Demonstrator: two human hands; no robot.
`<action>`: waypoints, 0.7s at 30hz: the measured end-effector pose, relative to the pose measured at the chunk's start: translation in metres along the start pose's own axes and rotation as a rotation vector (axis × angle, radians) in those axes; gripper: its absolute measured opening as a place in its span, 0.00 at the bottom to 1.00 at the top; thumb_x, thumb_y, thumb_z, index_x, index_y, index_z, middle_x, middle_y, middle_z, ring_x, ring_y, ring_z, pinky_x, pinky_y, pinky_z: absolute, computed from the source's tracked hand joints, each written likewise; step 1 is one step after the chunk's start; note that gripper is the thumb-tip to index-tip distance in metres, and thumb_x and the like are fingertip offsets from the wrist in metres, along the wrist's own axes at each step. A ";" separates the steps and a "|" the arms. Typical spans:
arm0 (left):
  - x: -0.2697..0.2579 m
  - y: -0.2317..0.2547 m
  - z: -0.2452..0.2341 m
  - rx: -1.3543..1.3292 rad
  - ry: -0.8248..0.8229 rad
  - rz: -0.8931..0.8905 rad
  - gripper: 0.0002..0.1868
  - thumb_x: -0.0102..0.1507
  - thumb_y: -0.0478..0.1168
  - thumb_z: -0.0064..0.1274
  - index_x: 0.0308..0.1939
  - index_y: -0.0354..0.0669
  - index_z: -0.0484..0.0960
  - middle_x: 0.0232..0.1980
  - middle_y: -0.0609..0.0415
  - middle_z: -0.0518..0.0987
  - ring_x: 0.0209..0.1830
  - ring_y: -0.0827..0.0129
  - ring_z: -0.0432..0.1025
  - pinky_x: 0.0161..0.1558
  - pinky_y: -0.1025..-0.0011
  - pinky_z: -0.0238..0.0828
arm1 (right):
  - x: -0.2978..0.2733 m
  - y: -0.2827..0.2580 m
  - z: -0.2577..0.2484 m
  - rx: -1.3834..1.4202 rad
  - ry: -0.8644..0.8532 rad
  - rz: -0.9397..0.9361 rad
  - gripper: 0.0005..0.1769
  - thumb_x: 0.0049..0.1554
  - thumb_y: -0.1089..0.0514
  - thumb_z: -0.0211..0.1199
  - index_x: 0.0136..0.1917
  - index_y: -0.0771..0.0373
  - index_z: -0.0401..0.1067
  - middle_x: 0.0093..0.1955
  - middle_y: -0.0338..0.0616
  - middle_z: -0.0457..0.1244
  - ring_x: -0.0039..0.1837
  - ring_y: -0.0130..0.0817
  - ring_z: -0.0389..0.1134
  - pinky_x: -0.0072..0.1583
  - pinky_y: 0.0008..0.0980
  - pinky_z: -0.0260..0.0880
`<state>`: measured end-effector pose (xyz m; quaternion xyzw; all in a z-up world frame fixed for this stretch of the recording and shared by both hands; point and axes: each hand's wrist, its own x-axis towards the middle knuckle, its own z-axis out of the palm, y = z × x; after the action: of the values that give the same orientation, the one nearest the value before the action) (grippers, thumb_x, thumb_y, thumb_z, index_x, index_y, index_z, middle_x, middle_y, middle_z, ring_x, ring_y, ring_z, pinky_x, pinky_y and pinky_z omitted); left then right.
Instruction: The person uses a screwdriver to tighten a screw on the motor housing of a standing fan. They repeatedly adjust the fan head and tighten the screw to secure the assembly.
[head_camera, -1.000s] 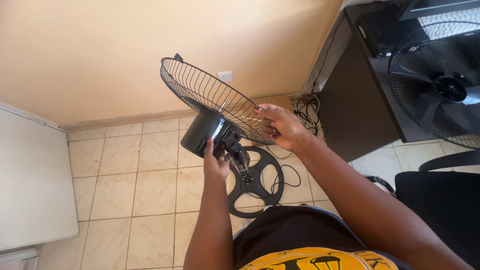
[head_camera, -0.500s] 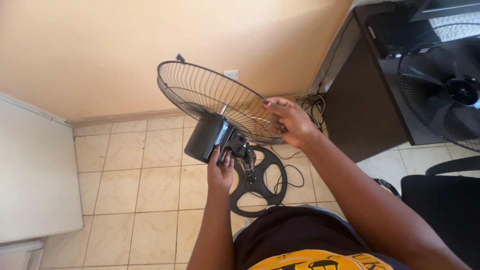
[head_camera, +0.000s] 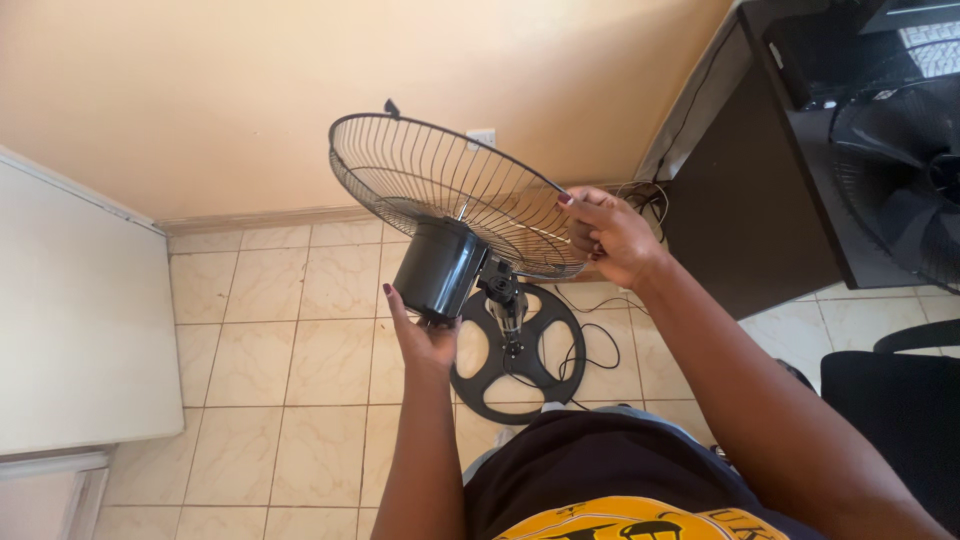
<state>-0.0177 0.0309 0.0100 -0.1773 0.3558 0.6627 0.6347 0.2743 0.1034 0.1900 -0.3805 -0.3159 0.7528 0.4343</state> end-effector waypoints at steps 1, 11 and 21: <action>-0.003 0.000 0.006 0.038 -0.017 0.023 0.64 0.51 0.73 0.66 0.78 0.41 0.55 0.74 0.38 0.62 0.72 0.48 0.63 0.70 0.46 0.57 | 0.000 0.002 0.001 -0.001 0.000 -0.004 0.07 0.63 0.55 0.61 0.44 0.56 0.68 0.24 0.28 0.44 0.26 0.20 0.42 0.30 0.27 0.41; -0.051 0.004 0.037 0.242 -0.096 0.041 0.41 0.52 0.53 0.66 0.65 0.49 0.66 0.67 0.42 0.69 0.61 0.44 0.70 0.53 0.32 0.72 | -0.003 0.000 0.004 -0.040 0.061 -0.022 0.08 0.63 0.55 0.62 0.43 0.56 0.67 0.25 0.26 0.44 0.26 0.20 0.41 0.30 0.27 0.42; -0.063 0.005 0.045 0.213 -0.031 0.147 0.41 0.50 0.44 0.67 0.61 0.60 0.58 0.64 0.47 0.68 0.59 0.48 0.70 0.51 0.38 0.75 | -0.018 0.000 0.020 -0.025 0.303 -0.191 0.11 0.60 0.61 0.58 0.57 0.58 0.67 0.32 0.33 0.51 0.31 0.22 0.49 0.34 0.26 0.53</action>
<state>-0.0048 0.0176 0.0853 -0.0721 0.4265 0.6686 0.6048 0.2630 0.0846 0.2061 -0.4633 -0.2907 0.6382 0.5418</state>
